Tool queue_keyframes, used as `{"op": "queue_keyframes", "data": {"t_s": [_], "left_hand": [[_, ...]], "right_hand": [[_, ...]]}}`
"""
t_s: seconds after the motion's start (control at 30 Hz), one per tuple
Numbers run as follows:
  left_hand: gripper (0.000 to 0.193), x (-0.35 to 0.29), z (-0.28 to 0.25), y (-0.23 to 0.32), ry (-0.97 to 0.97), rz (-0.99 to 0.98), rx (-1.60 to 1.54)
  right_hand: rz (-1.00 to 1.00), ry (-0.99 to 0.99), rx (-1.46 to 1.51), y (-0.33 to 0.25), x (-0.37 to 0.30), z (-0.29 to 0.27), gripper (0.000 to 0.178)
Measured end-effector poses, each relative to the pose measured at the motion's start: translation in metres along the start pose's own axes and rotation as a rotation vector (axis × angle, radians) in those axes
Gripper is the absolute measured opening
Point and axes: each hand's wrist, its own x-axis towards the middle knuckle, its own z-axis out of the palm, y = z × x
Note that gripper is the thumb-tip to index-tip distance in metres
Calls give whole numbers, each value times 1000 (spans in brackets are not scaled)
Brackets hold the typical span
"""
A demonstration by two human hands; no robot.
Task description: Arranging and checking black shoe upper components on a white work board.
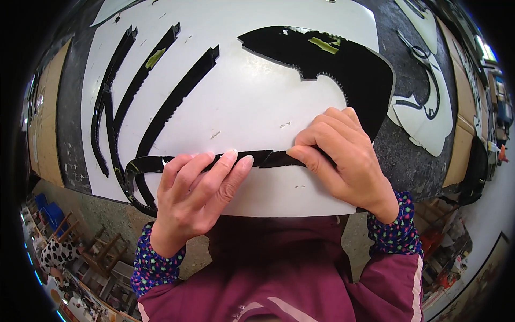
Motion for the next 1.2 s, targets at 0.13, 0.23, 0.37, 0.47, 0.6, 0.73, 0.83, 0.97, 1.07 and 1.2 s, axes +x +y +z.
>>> {"op": "queue_keyframes", "data": {"t_s": [0.13, 0.23, 0.37, 0.47, 0.6, 0.73, 0.83, 0.97, 1.07, 1.2], "left_hand": [[35, 1, 0, 0, 2, 5, 6], [35, 1, 0, 0, 3, 2, 1], [36, 1, 0, 0, -2, 2, -1], [36, 1, -1, 0, -9, 1, 0], [36, 2, -1, 0, -12, 0, 6], [36, 3, -1, 1, -15, -3, 9], [36, 3, -1, 1, -19, -2, 13], [37, 3, 0, 1, -8, -2, 20], [37, 2, 0, 0, -13, -1, 18], [37, 2, -3, -1, -32, 9, 23]], "right_hand": [[-4, 9, -18, 0, 0, 1, 11], [-6, 7, -22, -1, 0, 0, 11], [0, 6, -27, -2, 1, 0, 12], [-5, 8, -27, -2, 1, 1, 12], [-3, 17, -28, -1, 0, 2, 12], [-21, 21, -21, 2, -1, 3, 11], [-22, 25, -22, 3, 0, 4, 11], [-8, 26, -29, 2, 1, 4, 11], [0, 19, -32, 1, 1, 4, 11], [-2, 17, -37, 0, 2, 4, 11]]}}
